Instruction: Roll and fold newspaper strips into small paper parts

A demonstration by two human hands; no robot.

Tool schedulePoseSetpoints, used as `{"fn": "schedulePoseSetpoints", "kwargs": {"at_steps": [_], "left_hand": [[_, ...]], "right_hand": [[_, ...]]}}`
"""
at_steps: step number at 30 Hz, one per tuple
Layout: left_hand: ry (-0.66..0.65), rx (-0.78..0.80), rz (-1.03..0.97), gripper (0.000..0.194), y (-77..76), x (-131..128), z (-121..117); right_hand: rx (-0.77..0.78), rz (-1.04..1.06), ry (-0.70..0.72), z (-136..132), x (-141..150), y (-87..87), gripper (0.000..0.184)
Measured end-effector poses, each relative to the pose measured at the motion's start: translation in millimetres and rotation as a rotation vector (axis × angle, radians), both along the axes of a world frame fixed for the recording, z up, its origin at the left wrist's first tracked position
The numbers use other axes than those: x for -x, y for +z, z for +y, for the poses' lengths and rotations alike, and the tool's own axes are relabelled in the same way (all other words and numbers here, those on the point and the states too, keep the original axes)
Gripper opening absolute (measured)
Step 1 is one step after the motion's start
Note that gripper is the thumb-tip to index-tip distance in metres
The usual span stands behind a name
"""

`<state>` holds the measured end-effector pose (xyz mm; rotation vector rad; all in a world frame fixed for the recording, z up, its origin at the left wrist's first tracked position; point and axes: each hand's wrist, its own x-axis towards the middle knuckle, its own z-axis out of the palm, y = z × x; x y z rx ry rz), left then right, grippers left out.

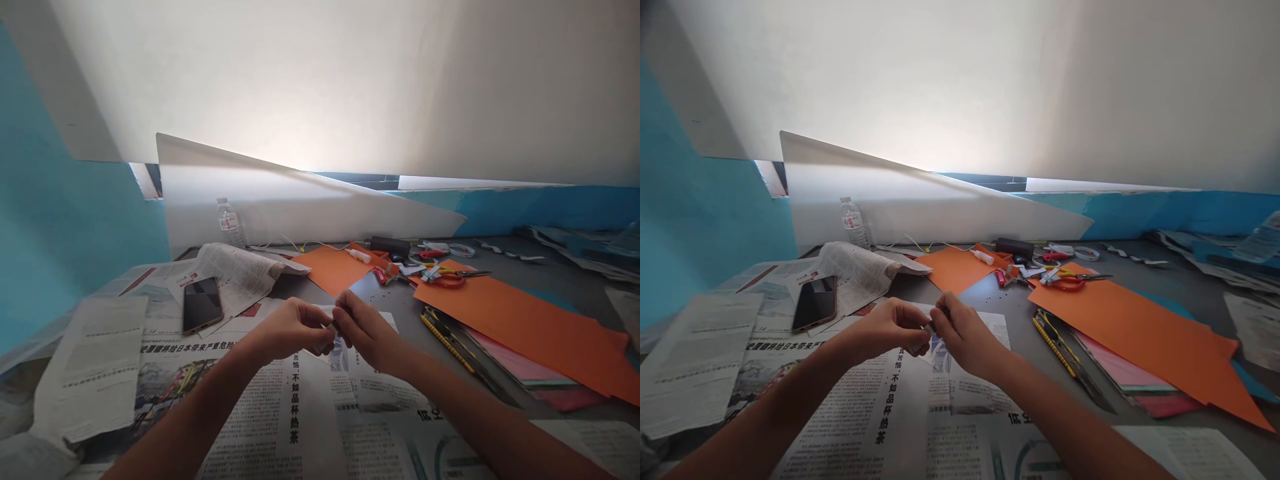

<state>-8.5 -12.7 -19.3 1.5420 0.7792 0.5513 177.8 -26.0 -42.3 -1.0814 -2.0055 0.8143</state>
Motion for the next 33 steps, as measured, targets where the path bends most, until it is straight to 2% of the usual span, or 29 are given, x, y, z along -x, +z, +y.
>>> {"fn": "schedulePoseSetpoints", "kwargs": {"at_steps": [9, 15, 18, 21, 24, 33], "left_hand": [[0.08, -0.058, 0.018, 0.028, -1.0, -4, -2], [0.111, -0.111, 0.01, 0.022, -1.0, -9, -6], [0.118, -0.089, -0.02, 0.024, -1.8, -8, -3], [0.148, -0.051, -0.018, 0.023, -3.3, -4, 2], [0.176, -0.051, 0.022, 0.022, -3.5, -2, 6], [0.164, -0.044, 0.071, 0.021, 3.3, 2, 6]], "right_hand": [[-0.12, -0.018, -0.045, 1, 0, -2.4, 0.015], [-0.18, 0.001, -0.143, -2, 3, -3.2, 0.016], [-0.098, 0.1, -0.095, -1, 1, 0.1, 0.016], [0.095, 0.215, 0.015, 6, -8, 6.2, 0.031], [0.214, 0.15, 0.119, 15, -16, 10.0, 0.04], [0.124, -0.037, 0.026, 10, -13, 12.7, 0.035]]}}
